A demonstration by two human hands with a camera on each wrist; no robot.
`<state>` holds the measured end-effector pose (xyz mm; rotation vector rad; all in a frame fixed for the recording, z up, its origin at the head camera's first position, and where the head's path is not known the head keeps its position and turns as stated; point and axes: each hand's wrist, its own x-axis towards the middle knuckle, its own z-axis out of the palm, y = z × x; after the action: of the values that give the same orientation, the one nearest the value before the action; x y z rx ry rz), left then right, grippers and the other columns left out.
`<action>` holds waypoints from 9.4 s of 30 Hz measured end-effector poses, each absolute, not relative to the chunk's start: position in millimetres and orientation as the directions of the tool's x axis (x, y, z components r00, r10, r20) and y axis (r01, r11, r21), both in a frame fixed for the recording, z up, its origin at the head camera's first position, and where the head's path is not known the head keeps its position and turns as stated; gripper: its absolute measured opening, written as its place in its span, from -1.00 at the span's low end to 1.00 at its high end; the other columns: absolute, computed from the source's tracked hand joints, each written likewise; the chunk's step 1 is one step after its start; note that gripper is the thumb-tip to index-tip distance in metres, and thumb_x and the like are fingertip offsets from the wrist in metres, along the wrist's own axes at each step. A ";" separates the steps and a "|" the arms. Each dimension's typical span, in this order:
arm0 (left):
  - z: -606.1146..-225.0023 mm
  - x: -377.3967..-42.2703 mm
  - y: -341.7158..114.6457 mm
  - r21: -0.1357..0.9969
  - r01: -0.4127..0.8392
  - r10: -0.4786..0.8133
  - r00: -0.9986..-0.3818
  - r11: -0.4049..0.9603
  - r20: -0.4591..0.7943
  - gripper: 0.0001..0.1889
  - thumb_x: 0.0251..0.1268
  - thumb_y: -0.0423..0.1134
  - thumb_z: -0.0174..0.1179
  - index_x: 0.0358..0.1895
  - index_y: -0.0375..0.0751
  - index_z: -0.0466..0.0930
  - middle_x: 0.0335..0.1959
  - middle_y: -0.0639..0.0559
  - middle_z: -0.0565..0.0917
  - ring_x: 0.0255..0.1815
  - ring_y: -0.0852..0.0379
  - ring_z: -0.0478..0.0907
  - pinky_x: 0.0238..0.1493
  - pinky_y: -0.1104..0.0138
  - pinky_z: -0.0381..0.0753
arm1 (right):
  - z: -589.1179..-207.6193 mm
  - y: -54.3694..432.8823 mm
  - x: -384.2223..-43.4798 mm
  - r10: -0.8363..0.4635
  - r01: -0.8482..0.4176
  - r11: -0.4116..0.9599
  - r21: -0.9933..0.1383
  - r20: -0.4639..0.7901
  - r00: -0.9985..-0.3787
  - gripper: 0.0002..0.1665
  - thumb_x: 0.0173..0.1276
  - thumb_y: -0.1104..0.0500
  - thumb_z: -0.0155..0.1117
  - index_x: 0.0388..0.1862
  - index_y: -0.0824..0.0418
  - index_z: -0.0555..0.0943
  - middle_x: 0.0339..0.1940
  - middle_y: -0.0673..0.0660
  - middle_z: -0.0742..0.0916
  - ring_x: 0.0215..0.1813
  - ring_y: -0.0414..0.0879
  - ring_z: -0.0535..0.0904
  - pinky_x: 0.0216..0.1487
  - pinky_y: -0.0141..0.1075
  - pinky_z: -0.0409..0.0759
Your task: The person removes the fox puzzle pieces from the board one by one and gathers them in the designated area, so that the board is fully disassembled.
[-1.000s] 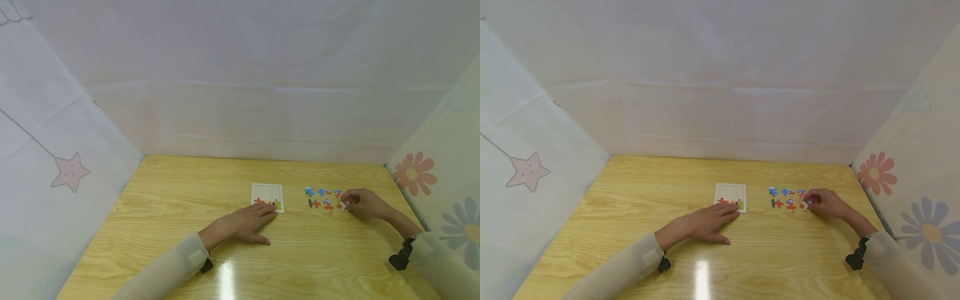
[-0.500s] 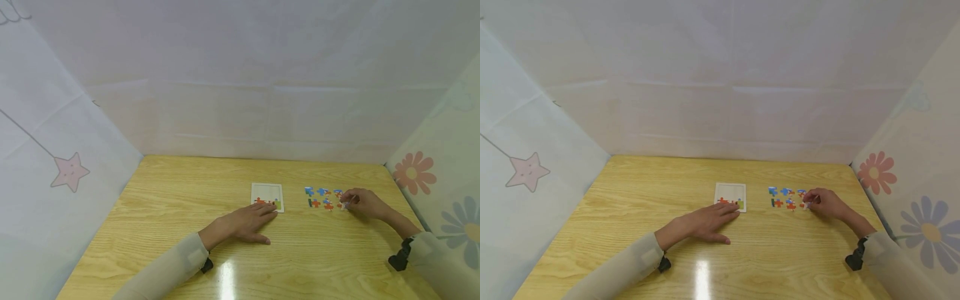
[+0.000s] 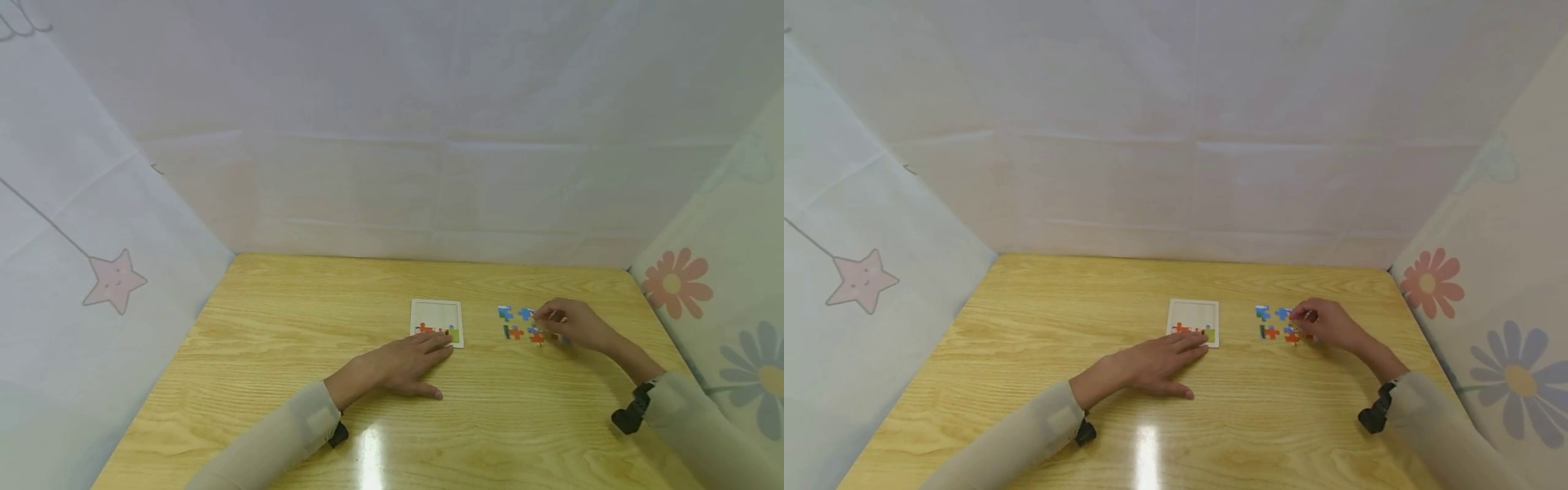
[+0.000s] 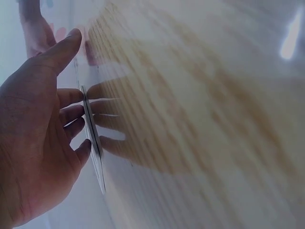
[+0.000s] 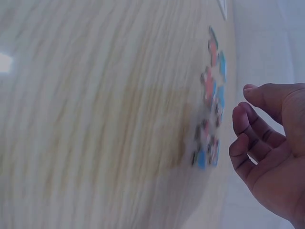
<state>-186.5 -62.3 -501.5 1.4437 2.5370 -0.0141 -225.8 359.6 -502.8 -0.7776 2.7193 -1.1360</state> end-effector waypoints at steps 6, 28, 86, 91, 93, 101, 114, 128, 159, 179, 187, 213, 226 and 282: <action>-500.4 -184.1 -62.7 0.094 0.857 0.854 -0.484 0.507 -0.191 -0.06 0.58 0.42 -0.07 0.75 -0.11 -0.01 0.78 -0.07 -0.04 0.76 -0.06 -0.04 0.70 0.12 0.12 | -496.2 329.1 -235.8 -0.537 -0.459 0.552 -0.696 0.124 -0.834 -0.83 0.54 0.32 0.33 0.04 0.29 0.73 -0.09 0.16 0.76 -0.20 -0.08 0.71 -0.31 -0.29 0.71; -496.5 -174.4 -59.0 0.054 0.866 0.855 -0.477 0.496 -0.204 -0.04 0.58 0.45 -0.14 0.75 -0.15 -0.05 0.78 -0.15 -0.12 0.78 -0.08 -0.15 0.71 0.15 0.04 | -485.2 232.9 -272.2 -0.675 -0.496 0.504 -0.707 0.036 -0.737 -0.79 0.61 0.26 0.27 0.08 0.29 0.76 -0.03 0.20 0.82 -0.01 -0.02 0.73 -0.07 -0.26 0.71; -495.2 -171.3 -58.5 0.052 0.879 0.863 -0.451 0.473 -0.228 0.04 0.50 0.50 -0.07 0.75 -0.17 -0.06 0.78 -0.16 -0.14 0.79 -0.06 -0.19 0.70 0.14 0.11 | -507.9 155.4 -299.5 -0.812 -0.439 0.402 -0.804 -0.091 -0.577 -0.78 0.59 0.33 0.25 0.07 0.31 0.78 -0.08 0.14 0.83 -0.13 -0.09 0.74 -0.07 -0.32 0.71; -497.3 -172.3 -60.0 0.084 0.873 0.862 -0.453 0.481 -0.226 0.04 0.50 0.48 -0.03 0.75 -0.17 -0.06 0.79 -0.15 -0.15 0.79 -0.06 -0.19 0.70 0.13 0.12 | -506.7 153.3 -299.6 -0.825 -0.444 0.399 -0.803 -0.102 -0.556 -0.80 0.59 0.33 0.25 0.04 0.31 0.77 -0.14 0.13 0.83 -0.18 -0.09 0.71 -0.11 -0.32 0.69; -498.3 -172.7 -60.6 0.093 0.870 0.862 -0.455 0.484 -0.225 0.04 0.50 0.49 -0.03 0.75 -0.16 -0.06 0.79 -0.14 -0.15 0.79 -0.05 -0.19 0.69 0.13 0.13 | -506.1 152.4 -299.5 -0.830 -0.447 0.395 -0.803 -0.103 -0.548 -0.81 0.60 0.33 0.24 0.02 0.32 0.77 -0.16 0.13 0.82 -0.19 -0.09 0.70 -0.12 -0.31 0.69; -499.3 -173.1 -60.1 0.104 0.866 0.861 -0.459 0.489 -0.221 0.06 0.48 0.50 0.00 0.75 -0.15 -0.05 0.79 -0.12 -0.14 0.79 -0.03 -0.20 0.70 0.14 0.12 | -504.9 149.9 -298.5 -0.833 -0.440 0.376 -0.815 -0.090 -0.545 -0.84 0.58 0.32 0.27 -0.01 0.35 0.74 -0.19 0.17 0.80 -0.20 -0.08 0.69 -0.12 -0.29 0.69; -499.2 -173.0 -59.2 0.093 0.865 0.857 -0.465 0.493 -0.223 0.07 0.45 0.51 0.02 0.75 -0.14 -0.03 0.79 -0.11 -0.13 0.79 -0.01 -0.19 0.70 0.17 0.11 | -509.4 148.5 -299.2 -0.817 -0.403 0.365 -0.839 -0.081 -0.571 -0.89 0.56 0.29 0.33 -0.08 0.32 0.74 -0.24 0.15 0.81 -0.21 -0.10 0.71 -0.13 -0.28 0.70; -498.8 -173.6 -57.7 0.102 0.869 0.861 -0.452 0.483 -0.234 0.07 0.46 0.51 0.01 0.75 -0.15 -0.05 0.79 -0.13 -0.14 0.79 -0.02 -0.19 0.72 0.16 0.02 | -511.9 152.9 -292.8 -0.752 -0.310 0.343 -0.887 -0.061 -0.656 -0.90 0.53 0.32 0.35 -0.06 0.33 0.73 -0.22 0.20 0.81 -0.18 0.04 0.75 -0.09 -0.20 0.74; -495.3 -171.5 -55.7 0.114 0.855 0.851 -0.473 0.506 -0.227 0.08 0.46 0.51 0.02 0.75 -0.16 -0.07 0.78 -0.15 -0.13 0.78 -0.06 -0.16 0.72 0.13 0.05 | -494.1 221.7 -278.1 -0.649 -0.265 0.336 -0.904 -0.019 -0.760 -0.71 0.54 0.31 0.34 0.09 0.52 0.63 -0.13 0.21 0.79 -0.08 0.21 0.76 -0.04 0.04 0.76; -498.0 -171.6 -52.9 0.100 0.854 0.850 -0.484 0.511 -0.208 0.08 0.46 0.50 0.03 0.75 -0.17 -0.05 0.78 -0.16 -0.11 0.78 -0.03 -0.17 0.73 0.15 -0.02 | -485.6 265.5 -255.3 -0.645 -0.292 0.381 -0.877 -0.026 -0.764 -0.73 0.55 0.31 0.33 0.08 0.51 0.64 -0.10 0.24 0.78 -0.09 0.05 0.78 0.00 0.01 0.77; -496.8 -170.6 -52.3 0.095 0.856 0.851 -0.483 0.509 -0.205 0.08 0.46 0.49 0.04 0.75 -0.18 -0.04 0.78 -0.16 -0.10 0.78 -0.04 -0.16 0.73 0.14 -0.02 | -485.9 280.0 -245.0 -0.626 -0.253 0.394 -0.884 -0.056 -0.778 -0.76 0.55 0.29 0.33 0.07 0.44 0.66 -0.09 0.25 0.80 -0.15 0.13 0.76 -0.18 -0.15 0.76; -499.9 -172.3 -52.5 0.123 0.847 0.849 -0.488 0.517 -0.204 0.07 0.46 0.48 0.07 0.76 -0.13 -0.06 0.79 -0.10 -0.13 0.78 -0.02 -0.17 0.73 0.15 0.01 | -495.1 325.4 -223.0 -0.649 -0.297 0.394 -0.870 -0.034 -0.760 -0.76 0.47 0.38 0.38 0.07 0.43 0.67 -0.03 0.31 0.78 -0.09 0.00 0.76 -0.07 -0.28 0.76; -499.1 -171.6 -51.6 0.100 0.851 0.847 -0.489 0.516 -0.210 0.08 0.45 0.50 0.04 0.76 -0.14 -0.06 0.79 -0.13 -0.13 0.78 -0.02 -0.18 0.73 0.15 -0.01 | -498.2 330.4 -217.4 -0.652 -0.328 0.429 -0.841 -0.037 -0.757 -0.74 0.43 0.41 0.40 0.06 0.45 0.69 -0.06 0.26 0.80 -0.08 -0.10 0.77 -0.04 -0.35 0.76; -492.1 -169.3 -49.5 0.083 0.844 0.833 -0.499 0.530 -0.239 0.04 0.47 0.49 0.01 0.76 -0.10 -0.04 0.79 -0.09 -0.16 0.78 -0.05 -0.15 0.71 0.15 0.08 | -487.9 257.3 -249.9 -0.649 -0.425 0.505 -0.751 -0.006 -0.760 -0.82 0.58 0.26 0.31 0.06 0.26 0.75 -0.08 0.17 0.82 -0.09 0.04 0.74 -0.12 -0.29 0.70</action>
<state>-169.3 -49.5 -492.1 1.4113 2.5215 -0.0651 -249.9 257.3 -487.9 -0.9046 2.4637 -1.1107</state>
